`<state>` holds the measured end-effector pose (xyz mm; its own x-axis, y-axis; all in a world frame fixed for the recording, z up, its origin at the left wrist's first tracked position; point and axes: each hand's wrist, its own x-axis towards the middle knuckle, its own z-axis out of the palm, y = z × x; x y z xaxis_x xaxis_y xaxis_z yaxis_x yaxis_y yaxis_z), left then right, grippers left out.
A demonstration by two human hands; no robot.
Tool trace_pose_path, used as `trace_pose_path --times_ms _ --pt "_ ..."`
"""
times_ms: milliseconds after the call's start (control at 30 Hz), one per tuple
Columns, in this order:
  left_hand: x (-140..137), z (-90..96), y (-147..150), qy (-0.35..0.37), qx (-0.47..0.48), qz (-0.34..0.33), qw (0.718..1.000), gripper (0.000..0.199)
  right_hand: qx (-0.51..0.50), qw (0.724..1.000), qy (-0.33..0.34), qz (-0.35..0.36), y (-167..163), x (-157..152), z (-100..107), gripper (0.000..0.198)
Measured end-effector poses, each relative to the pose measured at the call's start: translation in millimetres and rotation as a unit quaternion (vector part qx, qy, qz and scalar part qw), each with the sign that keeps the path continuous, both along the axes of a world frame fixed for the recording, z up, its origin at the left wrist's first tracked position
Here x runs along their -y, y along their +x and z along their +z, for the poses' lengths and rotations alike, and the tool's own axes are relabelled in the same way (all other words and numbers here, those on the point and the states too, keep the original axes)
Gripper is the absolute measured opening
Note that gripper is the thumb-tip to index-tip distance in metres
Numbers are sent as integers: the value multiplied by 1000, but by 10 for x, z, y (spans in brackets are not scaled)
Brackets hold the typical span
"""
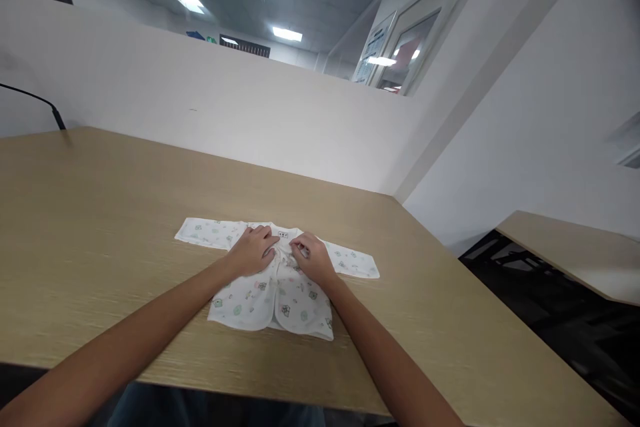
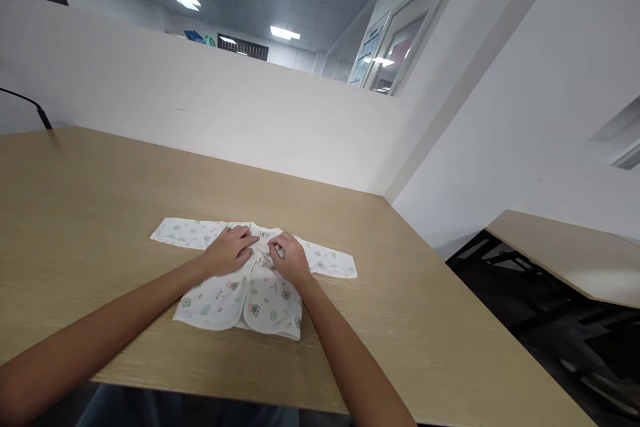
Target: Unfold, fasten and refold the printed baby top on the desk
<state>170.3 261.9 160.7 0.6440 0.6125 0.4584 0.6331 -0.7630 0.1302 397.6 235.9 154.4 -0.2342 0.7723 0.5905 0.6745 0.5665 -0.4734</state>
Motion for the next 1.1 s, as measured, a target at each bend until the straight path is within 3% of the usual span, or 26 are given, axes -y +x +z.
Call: trace_pose_path --times_ms 100,333,467,600,667,800,867,1000,1100 --pt "47 49 -19 -5 16 -11 1000 37 -3 1000 6 6 -19 65 33 14" --pt "201 100 -20 -77 73 -26 994 15 15 998 -37 58 -58 233 115 9" --pt "182 76 13 -110 75 -48 990 15 57 991 -103 62 -108 292 162 15" --pt "172 89 12 -130 77 -48 987 17 64 986 -142 65 -146 373 284 34" --pt "180 98 10 -137 78 -43 987 16 72 974 -198 87 -149 449 368 41" --pt "184 92 15 -146 85 -44 985 15 142 915 -337 173 -167 653 511 50" --pt "175 78 19 -149 89 -45 984 15 166 899 -358 188 -200 741 557 45" --pt "157 54 21 -152 93 -47 983 14 179 908 -329 189 -274 841 621 22" --pt "150 43 19 -152 103 -45 982 13 177 901 -333 213 -287 875 678 21"
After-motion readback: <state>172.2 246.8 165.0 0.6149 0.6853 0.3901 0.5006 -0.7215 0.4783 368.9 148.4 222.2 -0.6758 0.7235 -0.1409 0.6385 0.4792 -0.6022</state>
